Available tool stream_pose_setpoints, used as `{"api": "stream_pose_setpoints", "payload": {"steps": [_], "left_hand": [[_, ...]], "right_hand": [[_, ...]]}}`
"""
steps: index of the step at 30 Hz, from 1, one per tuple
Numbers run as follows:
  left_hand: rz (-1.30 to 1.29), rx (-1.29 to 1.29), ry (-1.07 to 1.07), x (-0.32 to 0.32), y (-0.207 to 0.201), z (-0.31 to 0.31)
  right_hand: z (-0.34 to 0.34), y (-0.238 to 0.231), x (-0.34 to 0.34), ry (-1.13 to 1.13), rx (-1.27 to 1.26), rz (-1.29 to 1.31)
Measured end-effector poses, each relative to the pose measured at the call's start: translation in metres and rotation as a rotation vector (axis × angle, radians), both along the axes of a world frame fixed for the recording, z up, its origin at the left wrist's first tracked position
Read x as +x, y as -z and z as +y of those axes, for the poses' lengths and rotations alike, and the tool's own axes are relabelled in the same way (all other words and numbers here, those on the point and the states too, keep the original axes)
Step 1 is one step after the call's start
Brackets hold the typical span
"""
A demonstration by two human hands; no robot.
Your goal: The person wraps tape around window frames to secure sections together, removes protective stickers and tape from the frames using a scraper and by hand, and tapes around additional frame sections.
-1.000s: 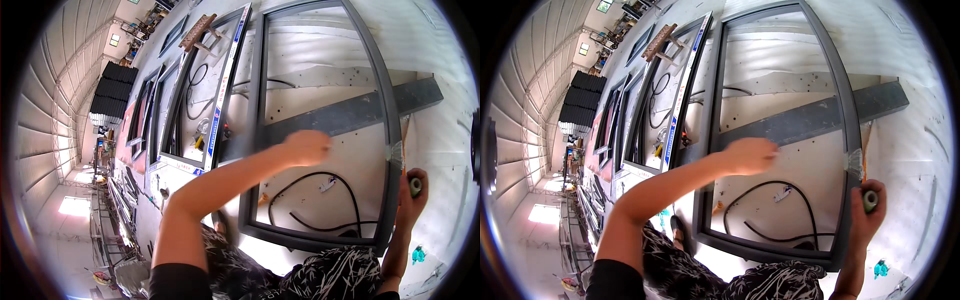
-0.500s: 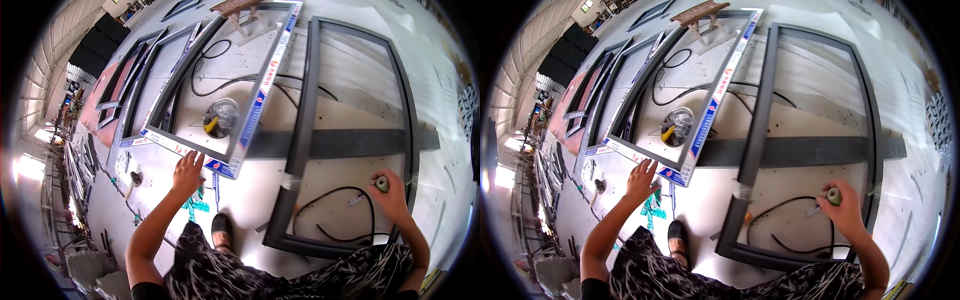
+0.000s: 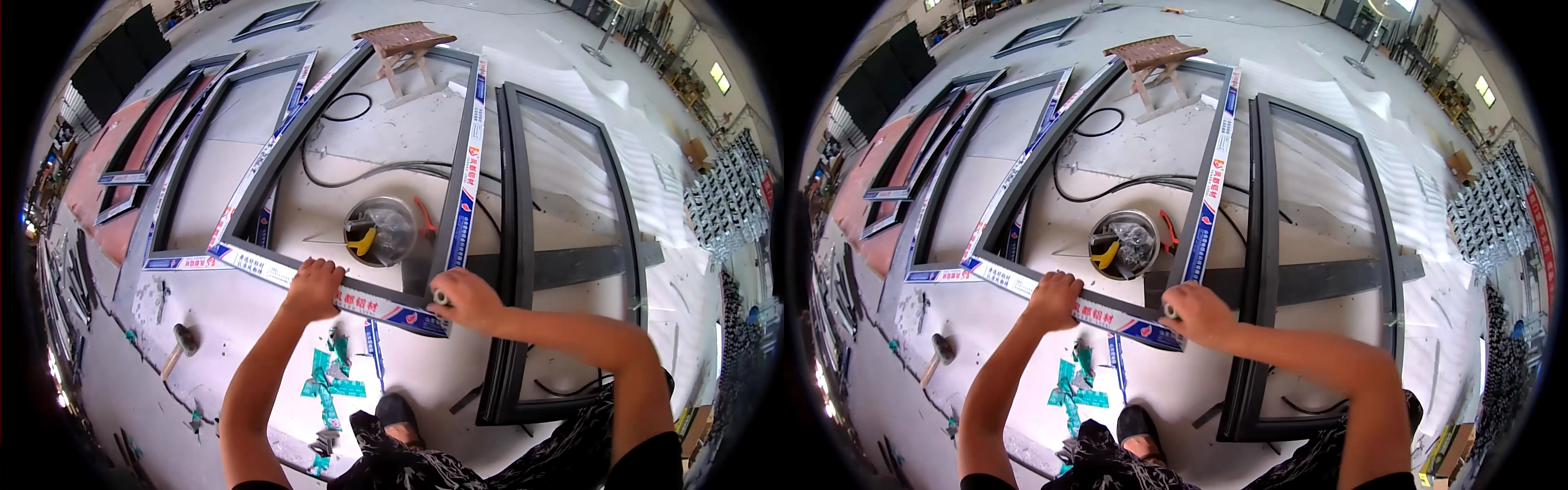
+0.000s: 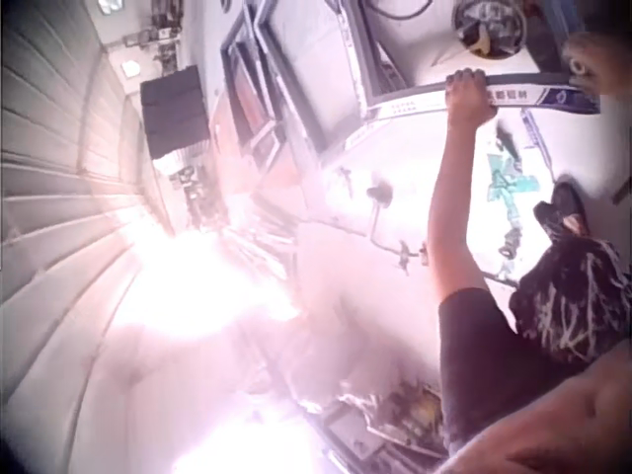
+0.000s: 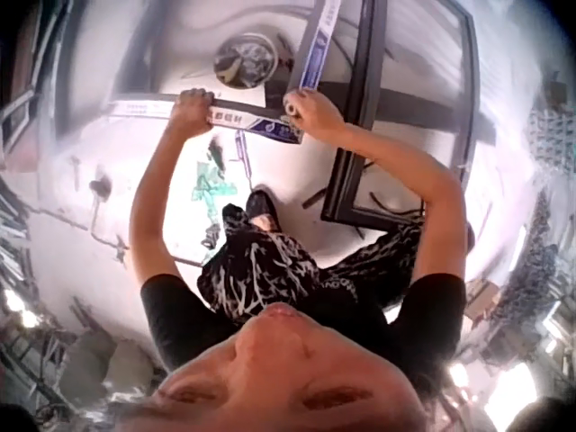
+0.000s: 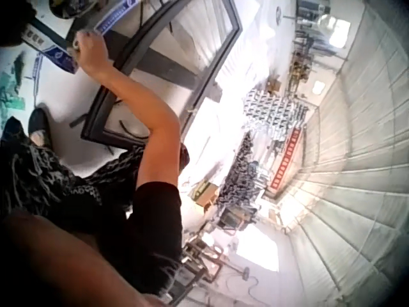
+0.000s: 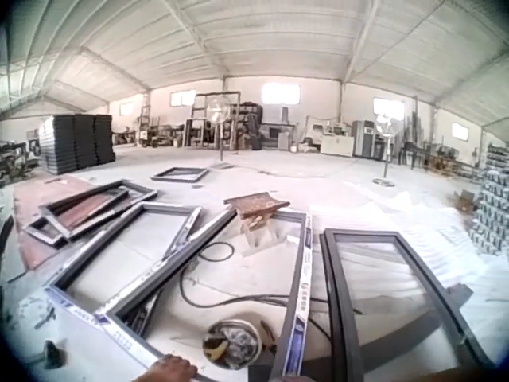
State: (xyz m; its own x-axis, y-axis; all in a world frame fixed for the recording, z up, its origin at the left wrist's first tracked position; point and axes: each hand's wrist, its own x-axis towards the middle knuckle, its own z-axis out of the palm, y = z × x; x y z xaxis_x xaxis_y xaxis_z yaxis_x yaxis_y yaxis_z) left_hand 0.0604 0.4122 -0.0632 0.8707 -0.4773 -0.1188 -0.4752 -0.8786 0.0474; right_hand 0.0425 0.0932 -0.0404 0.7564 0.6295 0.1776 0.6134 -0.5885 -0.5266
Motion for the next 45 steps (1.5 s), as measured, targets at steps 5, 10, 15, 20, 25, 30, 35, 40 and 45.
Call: {"api": "stream_pose_setpoints", "payload": {"steps": [5, 10, 15, 20, 25, 30, 35, 40, 45], "left_hand": [[-0.068, -0.224, 0.137, -0.043, -0.006, -0.008], [-0.044, -0.237, 0.169, -0.093, 0.009, -0.014], [-0.016, -0.286, 0.097, -0.121, 0.021, -0.012], [-0.031, -0.333, 0.072, -0.129, 0.025, -0.008], [0.022, -0.213, 0.052, -0.131, 0.02, -0.012], [0.287, -0.177, 0.037, -0.117, -0.014, -0.021], [0.58, -0.54, -0.01, -0.067, -0.031, -0.059], [0.531, -1.116, -0.148, -0.011, -0.016, -0.139], [0.364, -1.095, -0.005, -0.009, -0.012, -0.192]], "right_hand": [[0.018, 0.027, -0.019, 0.027, 0.068, -0.142], [0.01, 0.045, -0.061, -0.051, 0.045, -0.131], [0.011, 0.062, -0.086, -0.07, 0.062, -0.05], [0.013, 0.052, -0.088, -0.104, 0.128, 0.071], [0.008, 0.028, -0.065, 0.235, 0.327, 0.437], [-0.031, 0.017, -0.006, 0.623, 0.858, 1.047], [-0.053, 0.009, 0.006, 0.594, 1.288, 1.361], [-0.051, 0.004, -0.002, 0.619, 1.405, 1.466], [-0.054, 0.004, -0.009, 0.58, 1.48, 1.485]]}}
